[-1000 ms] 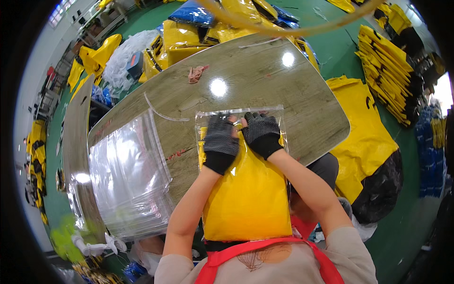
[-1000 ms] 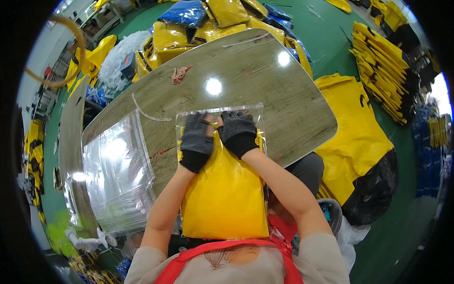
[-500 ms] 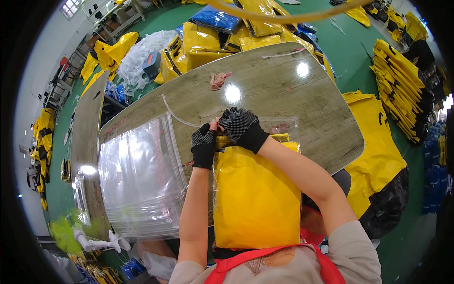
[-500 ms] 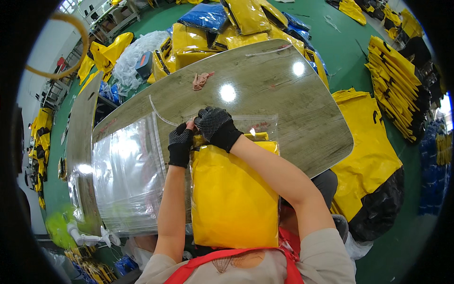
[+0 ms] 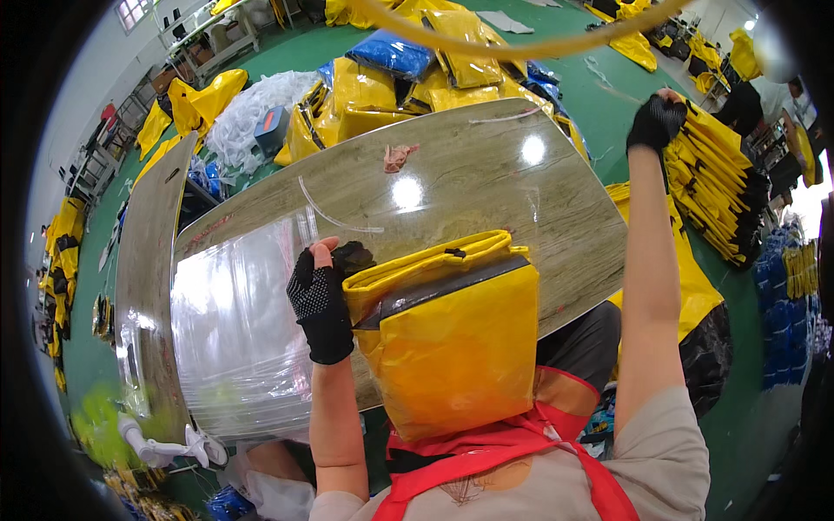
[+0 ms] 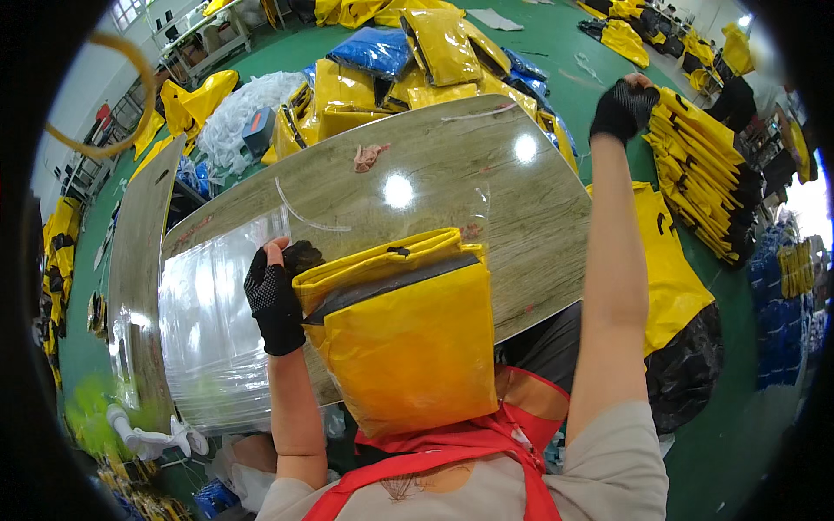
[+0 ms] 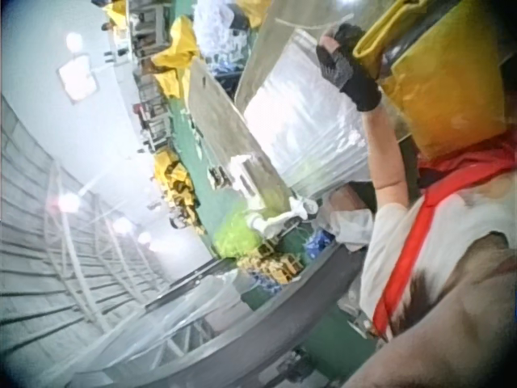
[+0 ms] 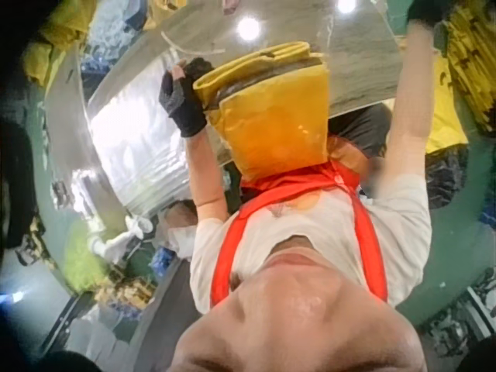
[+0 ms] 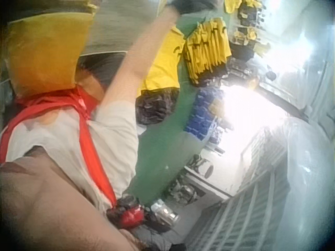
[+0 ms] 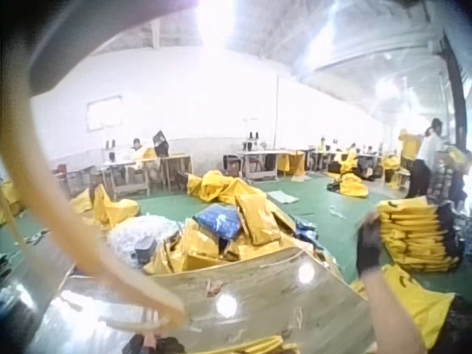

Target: The person folds yellow raincoats on a table, then places each folded item into a clear plastic bag. The process is repeated for multiple raincoats in a factory setting.

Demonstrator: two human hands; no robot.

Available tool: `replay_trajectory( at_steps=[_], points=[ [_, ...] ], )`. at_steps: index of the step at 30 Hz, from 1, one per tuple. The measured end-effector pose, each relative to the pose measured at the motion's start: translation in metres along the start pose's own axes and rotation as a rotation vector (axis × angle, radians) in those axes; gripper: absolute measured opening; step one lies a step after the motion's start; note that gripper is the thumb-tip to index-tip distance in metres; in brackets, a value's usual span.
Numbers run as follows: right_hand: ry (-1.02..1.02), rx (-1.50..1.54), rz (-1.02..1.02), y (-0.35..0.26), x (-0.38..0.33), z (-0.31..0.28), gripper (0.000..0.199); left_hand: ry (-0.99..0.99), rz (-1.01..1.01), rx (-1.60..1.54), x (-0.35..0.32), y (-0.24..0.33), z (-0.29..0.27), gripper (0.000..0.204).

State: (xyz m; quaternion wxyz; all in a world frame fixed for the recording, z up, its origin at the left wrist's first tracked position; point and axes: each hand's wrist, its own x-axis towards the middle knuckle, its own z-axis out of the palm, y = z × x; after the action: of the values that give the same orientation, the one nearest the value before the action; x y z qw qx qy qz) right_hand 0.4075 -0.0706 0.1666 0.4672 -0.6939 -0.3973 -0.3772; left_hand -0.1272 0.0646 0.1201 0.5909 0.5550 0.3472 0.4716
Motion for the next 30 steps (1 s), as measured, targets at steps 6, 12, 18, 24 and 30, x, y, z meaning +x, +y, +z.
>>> replay_trajectory(
  at_steps=[6,12,18,24,30],
  points=[
    [-1.123,0.634,0.576,-0.221,-0.126,-0.047,0.033,0.031,0.105,0.107,-0.002,0.015,-0.013,0.031],
    [-1.076,1.044,1.057,-0.235,-0.110,-0.100,0.032,-0.274,-0.035,0.398,-0.003,0.079,-0.045,0.030],
    [-0.850,1.461,0.990,-0.223,-0.151,-0.116,0.035,-0.224,-0.014,-0.065,-0.053,0.071,-0.037,0.021],
    [-0.977,0.957,0.240,-0.196,-0.185,-0.139,0.016,-0.539,0.223,0.035,-0.065,0.039,-0.073,0.011],
    [-0.932,0.781,0.455,-0.184,-0.226,-0.142,0.028,-0.583,0.787,1.454,-0.052,0.024,-0.104,0.025]
  ],
)
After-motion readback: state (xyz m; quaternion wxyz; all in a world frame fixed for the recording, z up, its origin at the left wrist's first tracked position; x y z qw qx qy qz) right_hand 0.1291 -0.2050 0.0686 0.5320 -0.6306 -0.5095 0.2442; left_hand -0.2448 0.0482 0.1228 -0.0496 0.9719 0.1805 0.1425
